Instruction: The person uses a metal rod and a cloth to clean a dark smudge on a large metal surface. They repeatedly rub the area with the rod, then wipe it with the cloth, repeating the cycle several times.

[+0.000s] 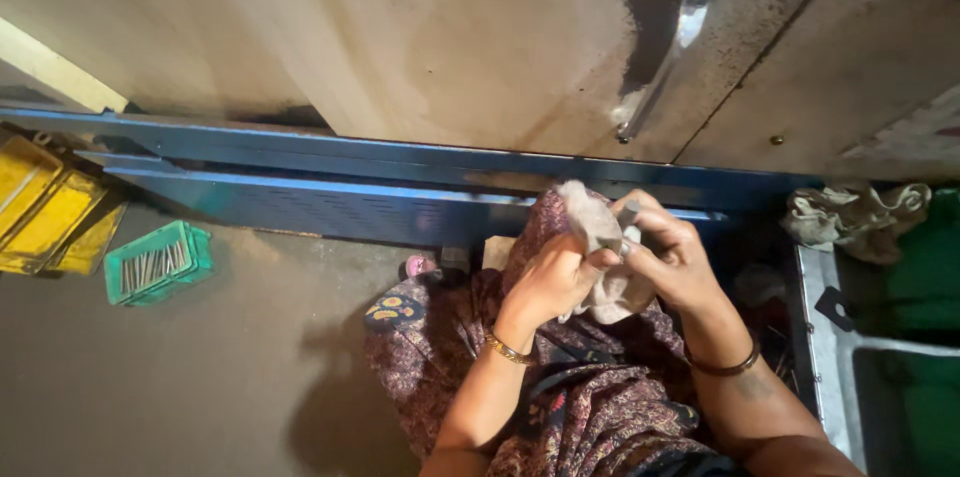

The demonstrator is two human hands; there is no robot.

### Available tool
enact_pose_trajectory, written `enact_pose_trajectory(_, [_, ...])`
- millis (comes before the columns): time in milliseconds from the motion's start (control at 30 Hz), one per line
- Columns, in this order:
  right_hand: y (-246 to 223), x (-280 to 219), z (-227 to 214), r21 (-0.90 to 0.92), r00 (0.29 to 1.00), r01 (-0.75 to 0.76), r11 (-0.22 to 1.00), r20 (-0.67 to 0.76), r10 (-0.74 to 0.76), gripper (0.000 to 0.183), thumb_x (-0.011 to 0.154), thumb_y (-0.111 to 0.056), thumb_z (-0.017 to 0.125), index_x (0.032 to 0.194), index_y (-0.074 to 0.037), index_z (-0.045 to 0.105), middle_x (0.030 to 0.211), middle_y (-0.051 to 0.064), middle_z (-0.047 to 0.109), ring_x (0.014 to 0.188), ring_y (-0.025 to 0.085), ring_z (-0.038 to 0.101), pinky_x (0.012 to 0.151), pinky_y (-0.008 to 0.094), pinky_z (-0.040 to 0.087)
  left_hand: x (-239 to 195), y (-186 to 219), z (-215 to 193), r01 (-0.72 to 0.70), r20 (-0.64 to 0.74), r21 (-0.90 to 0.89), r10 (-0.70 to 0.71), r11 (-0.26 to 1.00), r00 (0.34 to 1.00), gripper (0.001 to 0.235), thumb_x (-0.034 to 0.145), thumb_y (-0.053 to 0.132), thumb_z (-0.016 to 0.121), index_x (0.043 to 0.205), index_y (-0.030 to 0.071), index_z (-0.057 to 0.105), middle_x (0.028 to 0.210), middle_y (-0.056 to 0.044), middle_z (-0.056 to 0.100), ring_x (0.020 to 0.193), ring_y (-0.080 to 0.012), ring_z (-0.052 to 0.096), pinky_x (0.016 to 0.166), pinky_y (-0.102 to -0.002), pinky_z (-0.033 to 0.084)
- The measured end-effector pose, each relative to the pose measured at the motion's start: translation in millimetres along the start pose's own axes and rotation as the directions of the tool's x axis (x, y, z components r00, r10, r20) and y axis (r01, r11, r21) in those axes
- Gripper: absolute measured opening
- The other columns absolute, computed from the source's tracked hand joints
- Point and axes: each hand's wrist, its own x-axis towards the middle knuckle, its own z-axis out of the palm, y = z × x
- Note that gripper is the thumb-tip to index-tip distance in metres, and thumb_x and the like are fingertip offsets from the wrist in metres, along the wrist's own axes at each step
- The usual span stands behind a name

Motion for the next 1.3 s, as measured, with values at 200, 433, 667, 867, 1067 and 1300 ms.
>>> enact_pose_trajectory(200, [12.3,0.9,-6.1,0.289,0.957,-0.277,0.916,0.172,0.235,0.03,0.1,-0.015,0.061,0.123,0.004,0.067,0.124,0.009,0.059,0.114,0.02,0.057,0.1,0.034,0.047,4.8,-4.5,10.5,-0.092,-0.045,-0.162,0.086,0.982,0.995,0.051,0.108,0.05,0.052,0.12,0.001,0.061,0.111,-0.014,0.066,0.103,-0.027,0.066,0.09,-0.042,0.054])
enact_pose_trajectory(433, [5.6,2.3,-14.0,0.3,0.992,-0.072,0.951,-0.077,0.1,0.023,0.105,-0.017,0.065,0.115,0.002,0.072,0.138,0.014,0.06,0.125,0.024,0.057,0.106,0.039,0.048,17.7,23.3,6.8,0.12,0.131,-0.068,-0.111,0.99,0.985,0.051,0.103,0.051,0.055,0.116,0.003,0.065,0.1,-0.014,0.072,0.092,-0.022,0.07,0.083,-0.036,0.056])
enact_pose_trajectory(667, [-25.4,-6.8,-73.8,0.612,0.855,0.223,0.758,-0.497,0.15,0.031,0.115,-0.04,0.053,0.109,-0.011,0.061,0.109,0.009,0.064,0.096,0.025,0.065,0.086,0.043,0.056,21.4,13.2,10.0,0.177,0.082,-0.309,-0.16,0.934,0.984,0.039,0.106,0.039,0.059,0.112,0.001,0.065,0.099,-0.009,0.067,0.091,-0.0173,0.064,0.081,-0.032,0.054])
enact_pose_trajectory(867, [-8.9,-17.8,-54.4,0.48,0.852,0.013,0.877,-0.464,0.241,0.032,0.116,-0.039,0.058,0.108,-0.009,0.056,0.108,0.009,0.063,0.076,0.012,0.054,0.063,0.025,0.045,35.0,-15.1,48.4,-0.102,-0.38,-0.697,-0.244,0.71,0.892,0.038,0.115,0.035,0.055,0.12,-0.002,0.061,0.108,-0.006,0.059,0.101,-0.0168,0.056,0.091,-0.033,0.048])
enact_pose_trajectory(1067, [10.0,-28.4,-19.7,-0.109,0.922,-0.28,0.954,-0.307,0.236,0.068,0.074,-0.006,0.077,0.134,-0.005,0.048,0.119,0.002,0.059,0.107,0.01,0.057,0.09,0.024,0.051,29.7,-9.0,78.3,0.066,0.037,-0.967,-0.121,0.244,0.992,0.059,0.112,0.05,0.047,0.144,-0.001,0.045,0.144,-0.013,0.053,0.137,-0.0253,0.048,0.118,-0.04,0.037])
enact_pose_trajectory(1300, [-21.3,-77.1,-150.3,-0.748,0.836,-0.441,0.496,-0.543,-0.075,0.034,0.094,-0.005,0.079,0.124,-0.001,0.062,0.116,0.015,0.065,0.103,0.025,0.066,0.089,0.036,0.055,36.7,10.4,71.8,0.219,0.192,-0.591,-0.128,0.776,0.973,0.064,0.103,0.027,0.056,0.159,0.005,0.033,0.168,-0.008,0.03,0.157,-0.0234,0.022,0.124,-0.037,0.015])
